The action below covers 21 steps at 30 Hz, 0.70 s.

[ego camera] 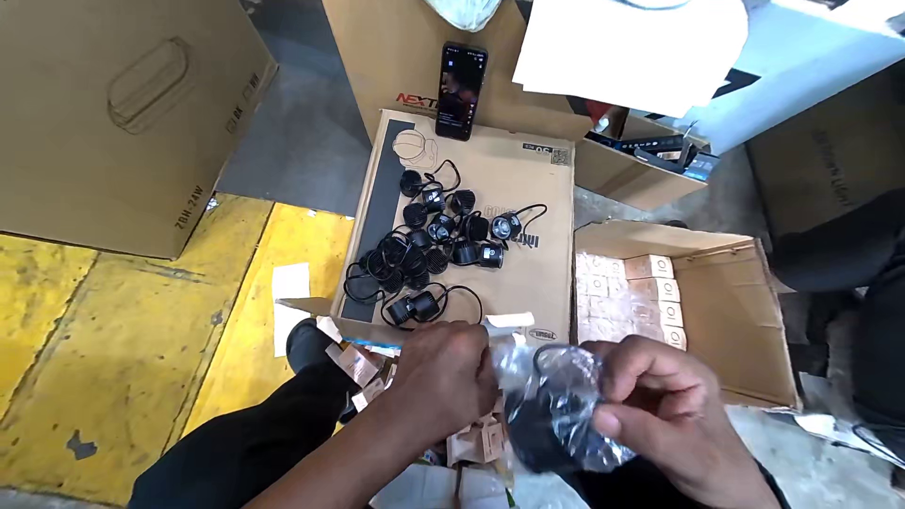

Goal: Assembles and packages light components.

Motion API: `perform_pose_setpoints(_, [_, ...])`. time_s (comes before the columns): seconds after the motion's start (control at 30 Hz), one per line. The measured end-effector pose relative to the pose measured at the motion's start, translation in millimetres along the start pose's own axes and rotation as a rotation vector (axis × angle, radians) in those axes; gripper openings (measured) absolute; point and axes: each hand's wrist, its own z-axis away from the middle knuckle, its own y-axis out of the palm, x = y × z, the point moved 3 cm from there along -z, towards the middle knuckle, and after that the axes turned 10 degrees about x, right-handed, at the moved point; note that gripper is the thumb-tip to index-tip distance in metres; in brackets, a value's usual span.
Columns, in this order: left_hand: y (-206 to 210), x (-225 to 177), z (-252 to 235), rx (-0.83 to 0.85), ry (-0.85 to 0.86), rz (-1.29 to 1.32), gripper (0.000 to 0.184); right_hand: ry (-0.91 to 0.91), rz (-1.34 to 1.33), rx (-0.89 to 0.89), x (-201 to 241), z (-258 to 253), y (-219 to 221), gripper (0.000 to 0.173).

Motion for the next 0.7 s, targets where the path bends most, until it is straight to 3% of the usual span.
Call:
perform_pose_setpoints(0.13, [0, 5, -4, 0.054, -0.067, 0.276, 0.02, 0.067, -0.325, 0.165, -14, -3, 21, 0.015])
perform_pose_setpoints(0.23, [-2, 8, -6, 0.057, -0.097, 0.417, 0.024, 0.137, -0.413, 0.17, -22, -3, 29, 0.013])
perform_pose_setpoints(0.5, [-6, 9, -4, 0.005, -0.041, 0.525, 0.032, 0.104, -0.402, -0.097, -26, -7, 19, 0.011])
perform_pose_setpoints(0.7, [-5, 7, -7, -0.045, -0.03, 0.591, 0.021, 0.125, -0.488, -0.358, -36, -6, 13, 0.013])
